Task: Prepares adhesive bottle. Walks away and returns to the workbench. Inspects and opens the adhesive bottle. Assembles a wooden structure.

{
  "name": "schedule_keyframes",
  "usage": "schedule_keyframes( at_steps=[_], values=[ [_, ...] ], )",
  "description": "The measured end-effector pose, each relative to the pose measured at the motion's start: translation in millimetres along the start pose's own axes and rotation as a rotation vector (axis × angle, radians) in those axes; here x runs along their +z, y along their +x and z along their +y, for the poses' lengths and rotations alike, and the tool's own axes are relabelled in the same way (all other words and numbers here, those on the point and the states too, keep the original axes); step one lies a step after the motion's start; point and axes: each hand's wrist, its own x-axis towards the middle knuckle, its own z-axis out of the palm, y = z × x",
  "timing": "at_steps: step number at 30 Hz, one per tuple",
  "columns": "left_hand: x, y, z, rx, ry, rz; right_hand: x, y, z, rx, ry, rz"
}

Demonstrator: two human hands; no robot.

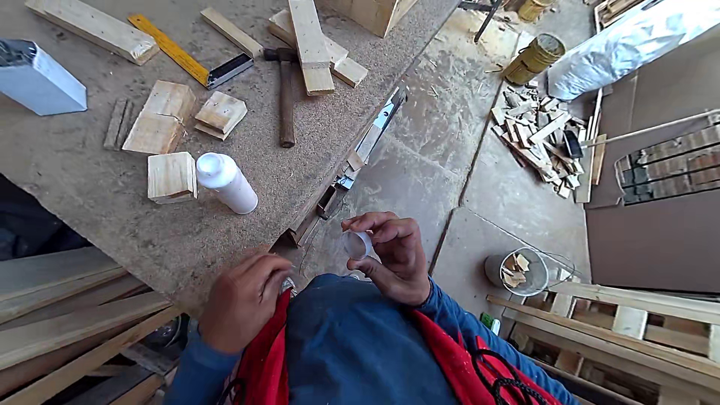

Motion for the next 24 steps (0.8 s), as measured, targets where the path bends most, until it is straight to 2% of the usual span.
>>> schedule_keyframes(
  at_steps=[1, 3, 7, 15, 18, 21, 23, 24],
  values=[
    [-7, 5, 9, 0.023, -0.14, 0.086, 0, 1, 0, -0.008, -0.008, 0.002],
    [-16, 16, 29, 0.097, -0.297, 0.142, 3, 1, -2, -0.024, -0.061, -0.015],
    [-7, 50, 44, 0.218, -0.344, 0.044, 9, 5, -8, -0.048, -0.256, -0.097],
    [3, 65, 45, 0.33, -0.124, -0.078, 15, 3, -15, -0.076, -0.417, -0.103],
    [10, 66, 45, 0.314, -0.153, -0.111, 14, -3, -15, -0.078, -0.443, -0.088],
    [16, 64, 37, 0.244, -0.325, -0.25, 9, -4, -16, -0.026, -0.33, -0.032],
    [19, 56, 21, 0.139, -0.445, -0.326, 9, 0, -17, 0.087, -0.003, 0.092],
    [21, 50, 8, 0.106, -0.426, -0.26, 6, 3, -19, 0.157, 0.187, 0.163]
  ],
)
